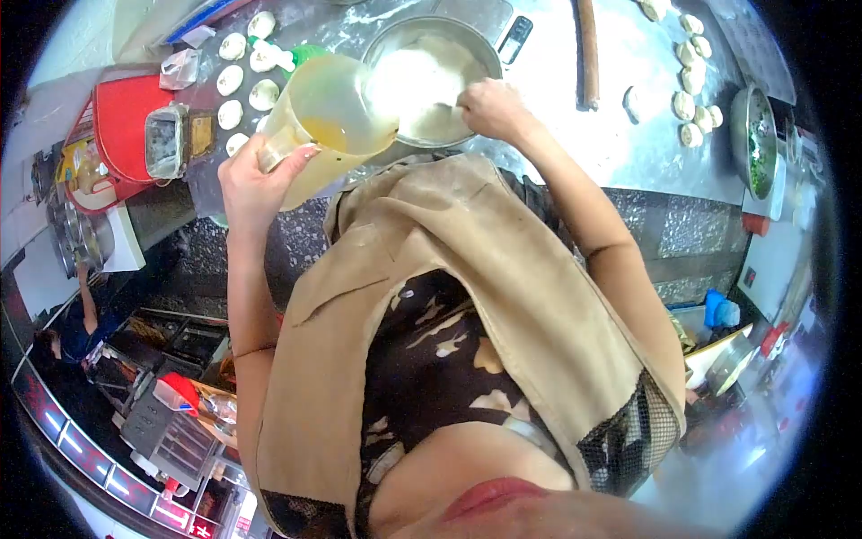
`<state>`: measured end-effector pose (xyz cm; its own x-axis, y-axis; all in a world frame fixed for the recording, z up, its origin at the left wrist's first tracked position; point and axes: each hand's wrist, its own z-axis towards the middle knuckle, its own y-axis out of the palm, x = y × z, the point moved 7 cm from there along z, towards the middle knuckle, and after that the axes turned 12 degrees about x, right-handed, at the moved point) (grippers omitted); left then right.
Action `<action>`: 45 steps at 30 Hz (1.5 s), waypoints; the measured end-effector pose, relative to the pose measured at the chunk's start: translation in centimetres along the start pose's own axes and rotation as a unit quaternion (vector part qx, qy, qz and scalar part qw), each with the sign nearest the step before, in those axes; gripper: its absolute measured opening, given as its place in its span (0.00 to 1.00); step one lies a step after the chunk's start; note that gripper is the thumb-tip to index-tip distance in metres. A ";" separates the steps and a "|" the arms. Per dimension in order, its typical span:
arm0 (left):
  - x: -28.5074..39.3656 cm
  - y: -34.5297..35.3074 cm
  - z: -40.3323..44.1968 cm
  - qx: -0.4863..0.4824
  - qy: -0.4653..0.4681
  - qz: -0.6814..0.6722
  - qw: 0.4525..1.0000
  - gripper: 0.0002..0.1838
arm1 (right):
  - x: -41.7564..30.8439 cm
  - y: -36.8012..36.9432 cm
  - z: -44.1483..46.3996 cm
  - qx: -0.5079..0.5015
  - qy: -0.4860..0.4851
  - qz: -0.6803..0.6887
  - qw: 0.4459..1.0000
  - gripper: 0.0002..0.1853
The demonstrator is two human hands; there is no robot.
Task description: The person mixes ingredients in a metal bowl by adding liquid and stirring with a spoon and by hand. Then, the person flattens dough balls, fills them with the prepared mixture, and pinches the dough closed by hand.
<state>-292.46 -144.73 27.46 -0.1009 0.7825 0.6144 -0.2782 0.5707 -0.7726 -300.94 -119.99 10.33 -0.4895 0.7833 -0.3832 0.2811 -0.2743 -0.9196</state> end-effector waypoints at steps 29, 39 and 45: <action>3.9 3.2 2.3 -0.058 0.167 0.130 0.976 0.24 | 1.2 -2.1 2.7 0.284 0.008 -0.128 0.950 0.06; 3.7 3.4 2.5 -0.072 0.160 0.145 0.974 0.24 | 1.5 2.7 4.3 0.164 0.004 -0.050 0.985 0.10; 2.6 3.3 2.4 -0.069 0.131 0.136 0.980 0.25 | -0.5 -1.5 0.2 0.067 -0.074 -0.003 0.995 0.08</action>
<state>-295.98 -141.44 26.85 0.0994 0.9371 0.3345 -0.1417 0.3461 -0.9274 -301.26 -120.10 11.93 -0.6094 0.6974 -0.3773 0.1709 -0.3492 -0.9214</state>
